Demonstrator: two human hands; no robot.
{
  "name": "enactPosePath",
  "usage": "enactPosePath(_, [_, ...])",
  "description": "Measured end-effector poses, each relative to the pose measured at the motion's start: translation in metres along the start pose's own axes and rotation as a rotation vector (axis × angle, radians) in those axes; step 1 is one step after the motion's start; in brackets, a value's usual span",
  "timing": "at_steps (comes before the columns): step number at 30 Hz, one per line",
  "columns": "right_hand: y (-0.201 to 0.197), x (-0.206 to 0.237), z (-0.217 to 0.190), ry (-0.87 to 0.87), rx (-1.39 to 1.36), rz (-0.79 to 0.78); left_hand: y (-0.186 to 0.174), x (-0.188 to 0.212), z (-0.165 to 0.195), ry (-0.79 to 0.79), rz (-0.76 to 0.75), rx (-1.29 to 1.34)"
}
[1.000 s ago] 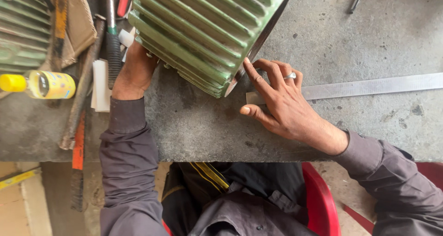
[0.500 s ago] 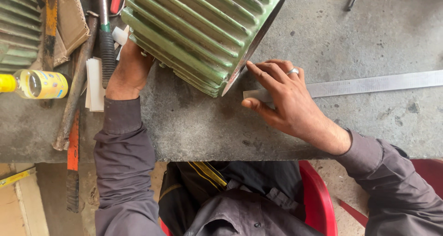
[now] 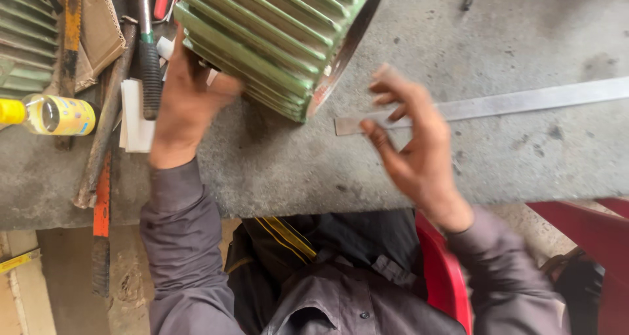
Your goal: The person folds and creases small white paper strips by hand at a concrete workbench, then inserts the folded paper pieces into the slots of a green electric motor housing, pressing them into place inside the stator. They handle the motor housing, turning it to reach different slots, and continue folding additional paper pieces.
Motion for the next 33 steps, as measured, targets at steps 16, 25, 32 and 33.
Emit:
enactPosePath(16, [0.008, 0.053, -0.001, 0.161, -0.326, 0.160, 0.202, 0.076, 0.042, 0.099, 0.538, -0.031])
enactPosePath(25, [0.015, 0.034, 0.009, 0.203, -0.372, 0.156, 0.207, 0.154, 0.000, 0.330, 0.142, -0.039])
enactPosePath(32, [0.029, 0.039, 0.005, 0.172, -0.267, 0.170, 0.178, 0.154, -0.011, 0.287, 0.017, 0.088])
enactPosePath(33, [0.029, 0.039, 0.005, 0.184, -0.278, 0.185, 0.177, 0.153, -0.010, 0.282, 0.017, 0.105])
Point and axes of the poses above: each hand's wrist, its own x-axis away from the middle knuckle, its own y-axis out of the palm, z = x × y, the point moved 2 cm from there along -x, towards the middle knuckle, and after that the axes turned 5 degrees about -y, right-handed, at the moved point
